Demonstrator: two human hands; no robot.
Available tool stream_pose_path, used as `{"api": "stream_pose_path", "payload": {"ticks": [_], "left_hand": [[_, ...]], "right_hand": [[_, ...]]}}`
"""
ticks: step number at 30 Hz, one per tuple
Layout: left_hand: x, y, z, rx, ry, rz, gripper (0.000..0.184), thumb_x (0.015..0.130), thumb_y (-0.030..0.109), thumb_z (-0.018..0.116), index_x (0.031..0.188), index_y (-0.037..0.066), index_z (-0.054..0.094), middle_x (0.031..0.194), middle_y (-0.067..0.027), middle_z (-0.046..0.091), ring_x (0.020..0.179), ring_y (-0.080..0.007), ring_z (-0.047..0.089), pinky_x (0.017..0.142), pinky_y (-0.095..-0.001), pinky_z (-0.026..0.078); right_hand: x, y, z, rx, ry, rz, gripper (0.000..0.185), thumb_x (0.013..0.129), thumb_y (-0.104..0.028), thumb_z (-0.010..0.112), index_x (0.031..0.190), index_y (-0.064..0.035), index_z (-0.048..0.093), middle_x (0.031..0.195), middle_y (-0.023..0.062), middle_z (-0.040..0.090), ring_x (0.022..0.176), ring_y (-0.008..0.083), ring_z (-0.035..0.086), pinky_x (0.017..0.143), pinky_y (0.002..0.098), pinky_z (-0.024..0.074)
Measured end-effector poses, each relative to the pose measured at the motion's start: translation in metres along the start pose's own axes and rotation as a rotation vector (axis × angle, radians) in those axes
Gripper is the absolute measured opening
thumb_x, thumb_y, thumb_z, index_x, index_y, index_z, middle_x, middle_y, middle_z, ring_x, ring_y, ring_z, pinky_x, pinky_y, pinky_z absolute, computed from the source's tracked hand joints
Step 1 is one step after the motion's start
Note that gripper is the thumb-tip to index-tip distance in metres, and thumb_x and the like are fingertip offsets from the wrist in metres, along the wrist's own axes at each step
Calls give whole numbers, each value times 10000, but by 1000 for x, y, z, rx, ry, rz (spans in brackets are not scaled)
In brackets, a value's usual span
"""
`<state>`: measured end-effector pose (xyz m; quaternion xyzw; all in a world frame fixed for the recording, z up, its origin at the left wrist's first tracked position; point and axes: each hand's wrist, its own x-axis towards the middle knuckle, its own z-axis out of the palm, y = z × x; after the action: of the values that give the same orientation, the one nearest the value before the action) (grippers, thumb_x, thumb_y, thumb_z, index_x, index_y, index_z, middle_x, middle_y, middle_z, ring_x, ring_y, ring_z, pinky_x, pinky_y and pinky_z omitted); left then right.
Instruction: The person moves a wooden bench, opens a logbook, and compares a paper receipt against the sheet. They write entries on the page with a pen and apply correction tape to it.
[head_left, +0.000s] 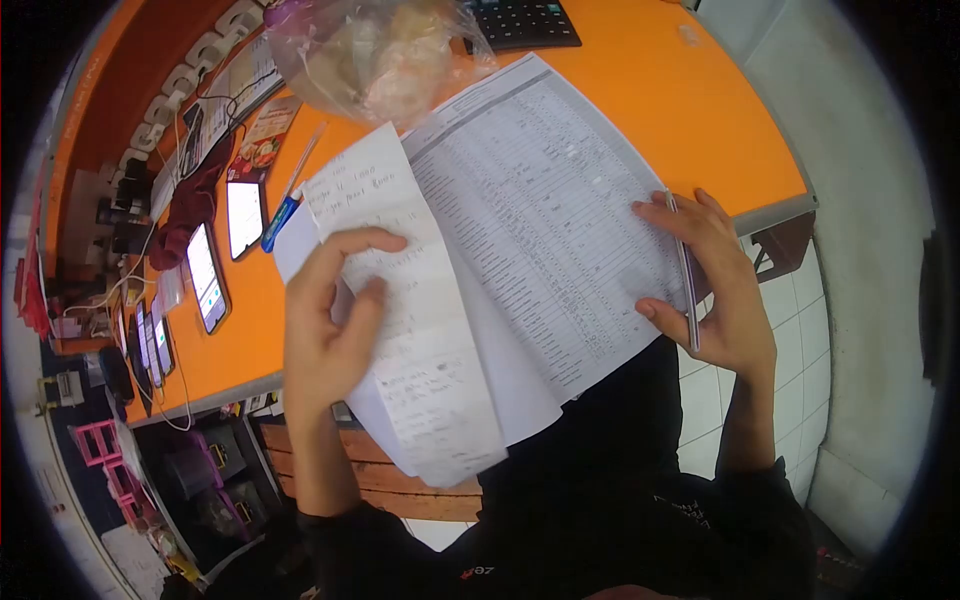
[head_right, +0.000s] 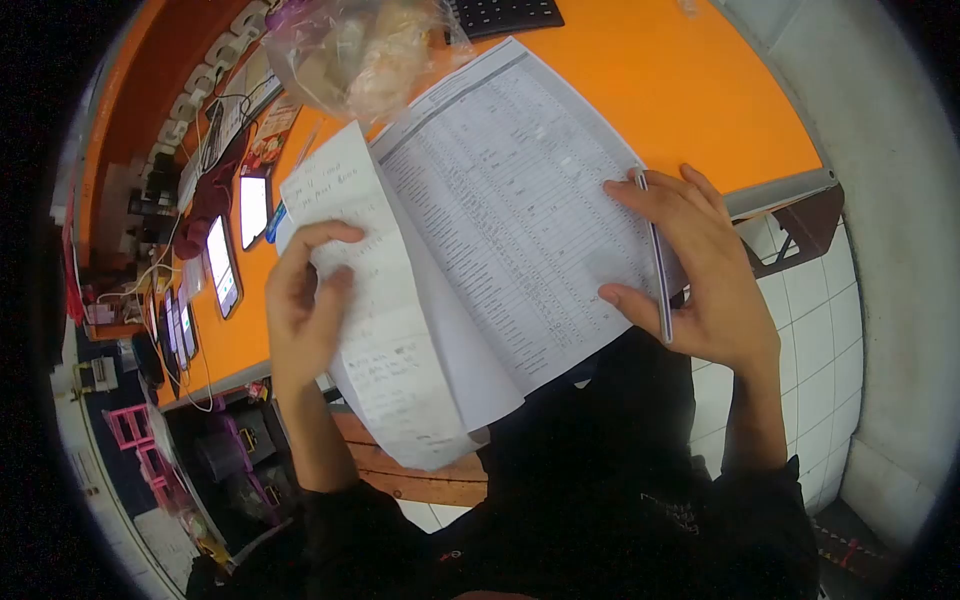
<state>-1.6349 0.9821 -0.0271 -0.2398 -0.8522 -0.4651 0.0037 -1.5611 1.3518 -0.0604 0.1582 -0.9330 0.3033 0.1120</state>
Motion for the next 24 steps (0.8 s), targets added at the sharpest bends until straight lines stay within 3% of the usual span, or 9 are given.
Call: {"api": "stream_pose_path", "payload": {"ticks": [4, 6, 9, 16, 18, 19, 21, 22, 24], "left_hand": [[-24, 7, 22, -44, 66, 4, 437, 845, -75, 671, 1273, -2, 620, 1179, -129, 692, 1116, -194, 639, 1003, -312, 469], [-29, 4, 33, -95, 94, -4, 461, 852, -69, 690, 1297, 6, 596, 1179, -138, 683, 1114, -200, 635, 1001, -320, 472], [-35, -5, 38, -124, 137, 8, 520, 857, -57, 729, 1338, 26, 550, 1187, -149, 662, 1119, -211, 625, 1000, -335, 476], [-35, -14, 36, -282, 162, -7, 610, 841, -80, 781, 1368, 46, 501, 1222, -126, 630, 1168, -207, 599, 1034, -351, 470], [-33, -15, 33, -307, 162, -1, 611, 841, -82, 784, 1368, 42, 501, 1227, -126, 630, 1172, -207, 599, 1038, -351, 471], [-33, -15, 33, -334, 159, 2, 612, 841, -85, 788, 1367, 38, 500, 1231, -126, 630, 1176, -207, 599, 1042, -350, 472], [-34, -13, 34, -359, 162, -29, 619, 837, -86, 792, 1370, 34, 500, 1239, -128, 630, 1182, -206, 598, 1046, -350, 473], [-34, -13, 35, -383, 173, -55, 626, 833, -87, 796, 1372, 29, 501, 1246, -131, 629, 1189, -205, 597, 1050, -350, 474], [-33, -13, 35, -371, 167, -61, 637, 832, -89, 796, 1383, 28, 500, 1254, -136, 629, 1197, -206, 596, 1055, -351, 474]], "right_hand": [[-1, -1, 3, -57, 14, -16, 534, 903, -297, 757, 1394, -118, 651, 1382, 203, 680, 1352, 399, 602, 1269, 588, 268], [0, -2, 3, -76, 24, -2, 399, 995, -228, 651, 1373, -101, 668, 1346, 211, 695, 1355, 379, 603, 1265, 573, 279], [-1, -2, 3, -52, 53, -6, 323, 1041, -166, 579, 1336, -97, 690, 1328, 199, 708, 1320, 365, 631, 1261, 574, 287], [-5, -2, 0, -118, 150, -69, 317, 1038, -81, 579, 1343, -90, 665, 1248, 193, 741, 1245, 341, 683, 1226, 570, 342], [-9, -11, -10, 1, 580, -140, 353, 1039, -109, 617, 1391, -87, 626, 1286, 198, 722, 1258, 319, 676, 1200, 565, 377], [-11, -25, -24, 383, 710, -114, 393, 1050, -194, 584, 1417, -55, 585, 1311, 221, 698, 1268, 358, 661, 1196, 558, 393], [-15, -51, -51, 1211, 1067, -286, 545, 1073, -362, 520, 1470, 11, 503, 1360, 266, 652, 1287, 438, 632, 1187, 544, 426], [-17, -58, -63, 1360, 1092, -411, 530, 1071, -350, 524, 1457, 12, 507, 1342, 259, 652, 1270, 425, 634, 1174, 533, 429], [-25, -66, -82, 1341, 930, -551, 498, 1067, -327, 533, 1432, 12, 516, 1307, 244, 654, 1235, 400, 637, 1147, 511, 436]]}}
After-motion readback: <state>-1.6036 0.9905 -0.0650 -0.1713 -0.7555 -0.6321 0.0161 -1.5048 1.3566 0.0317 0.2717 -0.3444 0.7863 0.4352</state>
